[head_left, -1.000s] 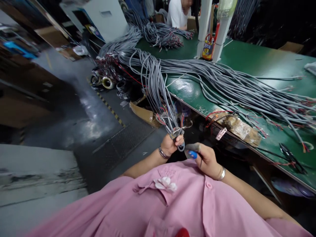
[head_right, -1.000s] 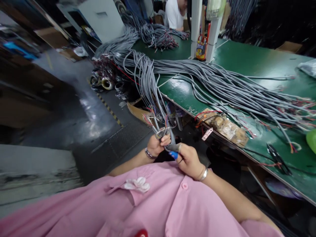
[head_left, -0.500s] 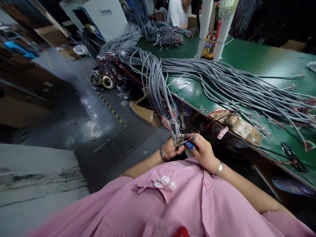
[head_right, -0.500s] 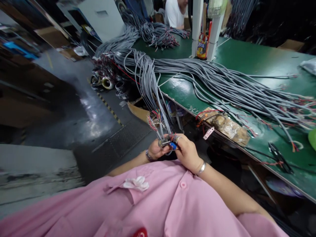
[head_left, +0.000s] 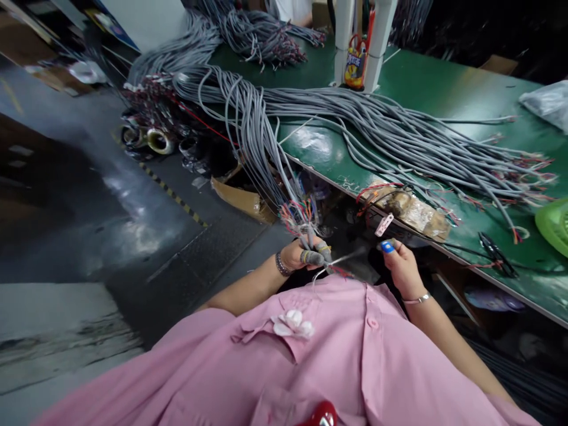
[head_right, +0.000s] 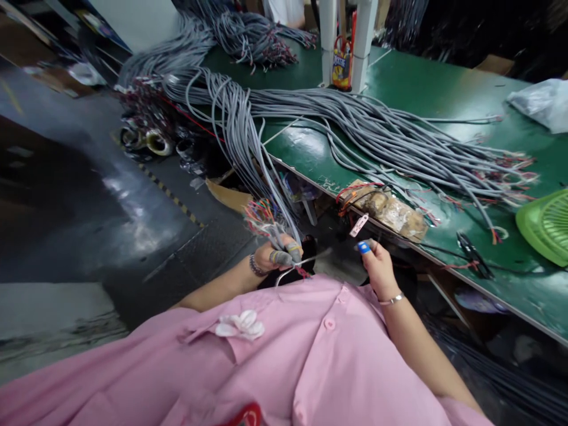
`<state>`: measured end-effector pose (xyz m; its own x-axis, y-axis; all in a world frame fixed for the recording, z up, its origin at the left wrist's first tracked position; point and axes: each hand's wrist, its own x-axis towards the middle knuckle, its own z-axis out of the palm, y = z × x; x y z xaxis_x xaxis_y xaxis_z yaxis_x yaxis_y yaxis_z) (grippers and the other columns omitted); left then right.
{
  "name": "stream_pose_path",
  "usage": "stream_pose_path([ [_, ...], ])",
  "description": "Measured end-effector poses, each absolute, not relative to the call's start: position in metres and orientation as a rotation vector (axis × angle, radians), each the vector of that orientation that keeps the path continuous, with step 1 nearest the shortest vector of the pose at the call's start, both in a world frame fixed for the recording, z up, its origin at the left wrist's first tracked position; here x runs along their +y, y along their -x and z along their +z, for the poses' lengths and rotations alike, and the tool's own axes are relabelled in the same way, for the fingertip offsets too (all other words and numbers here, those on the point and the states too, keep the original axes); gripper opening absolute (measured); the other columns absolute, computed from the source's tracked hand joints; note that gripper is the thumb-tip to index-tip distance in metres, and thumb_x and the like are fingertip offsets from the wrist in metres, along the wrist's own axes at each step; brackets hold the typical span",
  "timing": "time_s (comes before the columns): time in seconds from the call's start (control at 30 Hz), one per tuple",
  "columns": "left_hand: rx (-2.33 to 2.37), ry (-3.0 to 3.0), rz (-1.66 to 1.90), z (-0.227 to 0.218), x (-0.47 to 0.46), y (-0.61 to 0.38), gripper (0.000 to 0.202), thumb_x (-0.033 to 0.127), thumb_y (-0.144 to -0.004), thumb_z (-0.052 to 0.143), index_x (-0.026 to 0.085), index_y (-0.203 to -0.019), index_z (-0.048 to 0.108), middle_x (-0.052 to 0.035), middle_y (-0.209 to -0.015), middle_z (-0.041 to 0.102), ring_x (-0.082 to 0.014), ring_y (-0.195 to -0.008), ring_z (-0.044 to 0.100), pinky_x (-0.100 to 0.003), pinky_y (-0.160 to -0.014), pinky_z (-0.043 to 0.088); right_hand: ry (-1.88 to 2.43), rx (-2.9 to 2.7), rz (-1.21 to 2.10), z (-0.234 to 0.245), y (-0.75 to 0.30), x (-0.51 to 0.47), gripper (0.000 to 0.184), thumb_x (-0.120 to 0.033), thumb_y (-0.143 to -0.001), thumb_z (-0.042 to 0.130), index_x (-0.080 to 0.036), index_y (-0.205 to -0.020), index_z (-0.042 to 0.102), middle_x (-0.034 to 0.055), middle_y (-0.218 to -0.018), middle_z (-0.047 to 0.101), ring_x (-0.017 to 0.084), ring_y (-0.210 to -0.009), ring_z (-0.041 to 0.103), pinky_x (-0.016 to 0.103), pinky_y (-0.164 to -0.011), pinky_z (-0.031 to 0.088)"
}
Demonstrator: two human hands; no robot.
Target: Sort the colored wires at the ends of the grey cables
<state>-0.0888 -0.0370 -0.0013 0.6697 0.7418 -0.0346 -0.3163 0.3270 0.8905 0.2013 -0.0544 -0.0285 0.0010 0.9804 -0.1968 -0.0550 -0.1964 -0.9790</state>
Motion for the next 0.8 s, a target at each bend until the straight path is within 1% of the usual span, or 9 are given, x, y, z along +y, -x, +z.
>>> stream_pose_path([
  [0.03,0.518,-1.02,0.799,0.0,-0.036,0.087,0.036,0.042,-0.061,0.082,0.009,-0.073,0.074,-0.0019,-0.049,0.057,-0.0059,-0.034,0.043,-0.018,-0.032,0.027,1.335,-0.922,1.378,-0.035,-0.208,-0.056,0.031,-0.048,-0.08,0.07,-0.02,-0.074,0.057,-0.0078,-0.051,0.036,0.007,-0.043,0.025,0.021,-0.04,0.019],
  [0.1,0.595,-1.032,0.902,0.002,-0.034,0.081,0.036,0.043,-0.062,0.082,0.01,-0.075,0.073,-0.0016,-0.053,0.059,-0.0056,-0.037,0.045,-0.017,-0.034,0.029,1.327,-0.805,1.431,-0.042,-0.216,-0.059,0.039,-0.054,-0.079,0.069,-0.019,-0.067,0.054,-0.0089,-0.048,0.03,0.006,-0.041,0.02,0.021,-0.039,0.014],
  [0.17,0.669,-1.053,0.949,0.004,-0.033,0.072,0.037,0.045,-0.063,0.082,0.011,-0.077,0.073,-0.0013,-0.054,0.059,-0.0057,-0.039,0.046,-0.017,-0.037,0.032,1.305,-0.82,1.482,-0.041,-0.218,-0.06,0.045,-0.06,-0.08,0.065,-0.019,-0.064,0.054,-0.0083,-0.046,0.03,0.005,-0.04,0.019,0.021,-0.038,0.014],
  [0.3,0.787,-1.077,1.008,0.005,-0.028,0.047,0.038,0.046,-0.067,0.08,0.011,-0.082,0.073,-0.0005,-0.055,0.059,-0.0062,-0.043,0.048,-0.018,-0.04,0.036,1.252,-0.868,1.474,-0.026,-0.213,-0.05,0.051,-0.068,-0.082,0.056,-0.019,-0.069,0.06,-0.0055,-0.049,0.035,0.006,-0.04,0.02,0.021,-0.036,0.015],
  [0.43,0.841,-1.088,1.029,0.007,-0.019,0.019,0.039,0.046,-0.069,0.079,0.011,-0.085,0.073,-0.0001,-0.055,0.06,-0.0062,-0.044,0.049,-0.018,-0.041,0.037,1.192,-0.827,1.602,-0.01,-0.207,-0.028,0.058,-0.074,-0.08,0.052,-0.018,-0.07,0.06,-0.0058,-0.05,0.034,0.006,-0.042,0.015,0.02,-0.035,0.01],
  [0.5,0.845,-1.088,1.027,0.009,-0.016,0.008,0.039,0.046,-0.07,0.079,0.01,-0.084,0.072,0.0004,-0.056,0.059,-0.0056,-0.044,0.047,-0.018,-0.042,0.037,1.16,-0.781,1.639,-0.003,-0.203,-0.018,0.057,-0.074,-0.078,0.055,-0.018,-0.068,0.057,-0.0077,-0.05,0.03,0.005,-0.042,0.014,0.019,-0.036,0.009],
  [0.57,0.855,-1.091,1.026,0.01,-0.014,-0.001,0.038,0.045,-0.07,0.079,0.01,-0.084,0.072,0.0006,-0.056,0.059,-0.0052,-0.044,0.047,-0.018,-0.042,0.037,1.137,-0.724,1.631,0.002,-0.199,-0.012,0.052,-0.069,-0.075,0.064,-0.019,-0.068,0.051,-0.0093,-0.051,0.028,0.004,-0.043,0.015,0.017,-0.037,0.01],
  [0.67,0.863,-1.106,1.0,0.011,-0.013,-0.01,0.038,0.045,-0.07,0.079,0.01,-0.081,0.072,0.0001,-0.057,0.059,-0.0051,-0.044,0.047,-0.018,-0.042,0.037,1.103,-0.659,1.632,0.007,-0.196,-0.006,0.05,-0.059,-0.071,0.074,-0.019,-0.068,0.045,-0.0093,-0.053,0.033,0.004,-0.043,0.021,0.015,-0.037,0.014],
  [0.8,0.861,-1.097,1.004,0.008,-0.01,-0.015,0.037,0.045,-0.071,0.078,0.01,-0.082,0.071,0.0001,-0.057,0.059,-0.0053,-0.044,0.047,-0.017,-0.042,0.037,1.124,-0.635,1.634,0.006,-0.195,0.0,0.047,-0.058,-0.072,0.073,-0.019,-0.071,0.046,-0.007,-0.056,0.043,0.004,-0.043,0.027,0.015,-0.036,0.016],
])
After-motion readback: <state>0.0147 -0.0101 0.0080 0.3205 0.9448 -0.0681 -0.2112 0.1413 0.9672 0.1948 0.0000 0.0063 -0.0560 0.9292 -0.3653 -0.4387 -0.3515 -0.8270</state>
